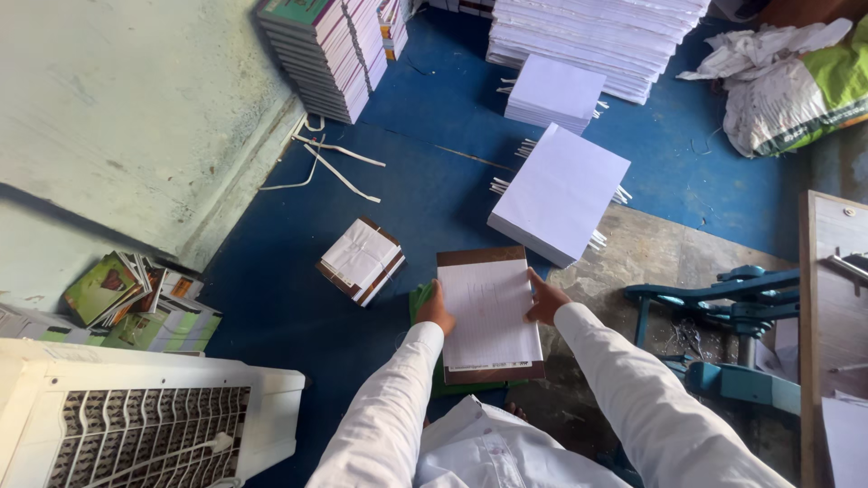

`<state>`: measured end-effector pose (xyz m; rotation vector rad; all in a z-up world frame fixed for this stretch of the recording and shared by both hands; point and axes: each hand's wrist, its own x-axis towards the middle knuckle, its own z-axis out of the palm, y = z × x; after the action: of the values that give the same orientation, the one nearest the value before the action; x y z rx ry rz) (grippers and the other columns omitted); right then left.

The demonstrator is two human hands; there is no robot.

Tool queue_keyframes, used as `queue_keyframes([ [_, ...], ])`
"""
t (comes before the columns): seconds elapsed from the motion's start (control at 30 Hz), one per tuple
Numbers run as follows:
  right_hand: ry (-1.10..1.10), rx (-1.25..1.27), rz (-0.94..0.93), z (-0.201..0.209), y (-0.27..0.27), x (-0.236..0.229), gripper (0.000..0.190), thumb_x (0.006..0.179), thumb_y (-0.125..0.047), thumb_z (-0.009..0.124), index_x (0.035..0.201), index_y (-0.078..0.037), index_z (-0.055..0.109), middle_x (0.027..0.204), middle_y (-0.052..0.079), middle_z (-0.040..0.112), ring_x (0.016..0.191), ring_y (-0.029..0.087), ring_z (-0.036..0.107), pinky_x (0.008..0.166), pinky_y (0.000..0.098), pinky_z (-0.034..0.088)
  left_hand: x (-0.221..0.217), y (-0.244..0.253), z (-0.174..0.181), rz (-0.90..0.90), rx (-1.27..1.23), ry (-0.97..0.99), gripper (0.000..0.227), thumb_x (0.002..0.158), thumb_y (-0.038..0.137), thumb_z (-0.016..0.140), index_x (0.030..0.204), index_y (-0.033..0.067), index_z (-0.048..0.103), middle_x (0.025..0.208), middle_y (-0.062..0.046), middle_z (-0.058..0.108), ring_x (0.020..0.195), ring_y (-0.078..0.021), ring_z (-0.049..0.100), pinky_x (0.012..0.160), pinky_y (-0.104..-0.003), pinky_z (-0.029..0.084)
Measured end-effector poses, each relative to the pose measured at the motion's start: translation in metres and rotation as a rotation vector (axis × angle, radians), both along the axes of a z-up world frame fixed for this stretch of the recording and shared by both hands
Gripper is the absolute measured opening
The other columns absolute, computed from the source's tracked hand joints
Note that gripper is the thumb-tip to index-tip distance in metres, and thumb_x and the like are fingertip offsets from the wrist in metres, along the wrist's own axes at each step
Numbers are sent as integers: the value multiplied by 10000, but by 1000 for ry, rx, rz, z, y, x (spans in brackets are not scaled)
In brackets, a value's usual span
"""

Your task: The person aligns a stack of papers on a green stool, wraps a white string around it, ties a knot, and uses a stapler to secure the bundle. The person repeats this process for multiple stacks of paper.

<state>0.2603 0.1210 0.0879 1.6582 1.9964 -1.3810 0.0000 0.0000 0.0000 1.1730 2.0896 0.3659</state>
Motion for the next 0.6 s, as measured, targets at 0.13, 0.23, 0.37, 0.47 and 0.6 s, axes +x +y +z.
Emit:
queue_keyframes([
  [0.13,86,123,15,-31,-20,21,973,857,-172,722,1639,-236,147,1452,191,592,1332,334,587,1131,403,450,8,-10,4,141,3,-115,868,830,103,603,1627,147,261,1515,-207,525,1379,-354,539,1156,-370,418],
  [0.23,172,87,-44,-46,-36,26,749,963,-178,578,1622,-209,223,1473,188,559,1352,333,543,1125,411,418,26,-12,3,267,72,-172,811,836,93,583,1594,121,295,1536,-209,494,1398,-362,507,1159,-372,401],
  [0.37,412,-1,-226,-57,-48,14,663,980,-161,532,1604,-147,309,1464,212,587,1334,342,564,1121,415,415,35,-9,0,398,143,-262,782,846,84,538,1583,91,277,1552,-222,451,1405,-397,472,1159,-388,374],
  [0.47,490,-140,-404,-57,-53,13,699,965,-182,524,1618,-181,273,1483,203,535,1298,351,550,1103,452,426,33,-4,0,463,122,-333,716,856,110,504,1553,73,347,1486,-257,517,1360,-439,510,1141,-415,394],
  [0.6,458,-226,-517,-58,-56,6,742,949,-235,518,1629,-243,222,1465,210,511,1257,363,560,1075,513,437,32,-5,-3,527,190,-562,666,692,90,625,1329,-9,456,1285,-299,638,1195,-468,604,1041,-418,462],
])
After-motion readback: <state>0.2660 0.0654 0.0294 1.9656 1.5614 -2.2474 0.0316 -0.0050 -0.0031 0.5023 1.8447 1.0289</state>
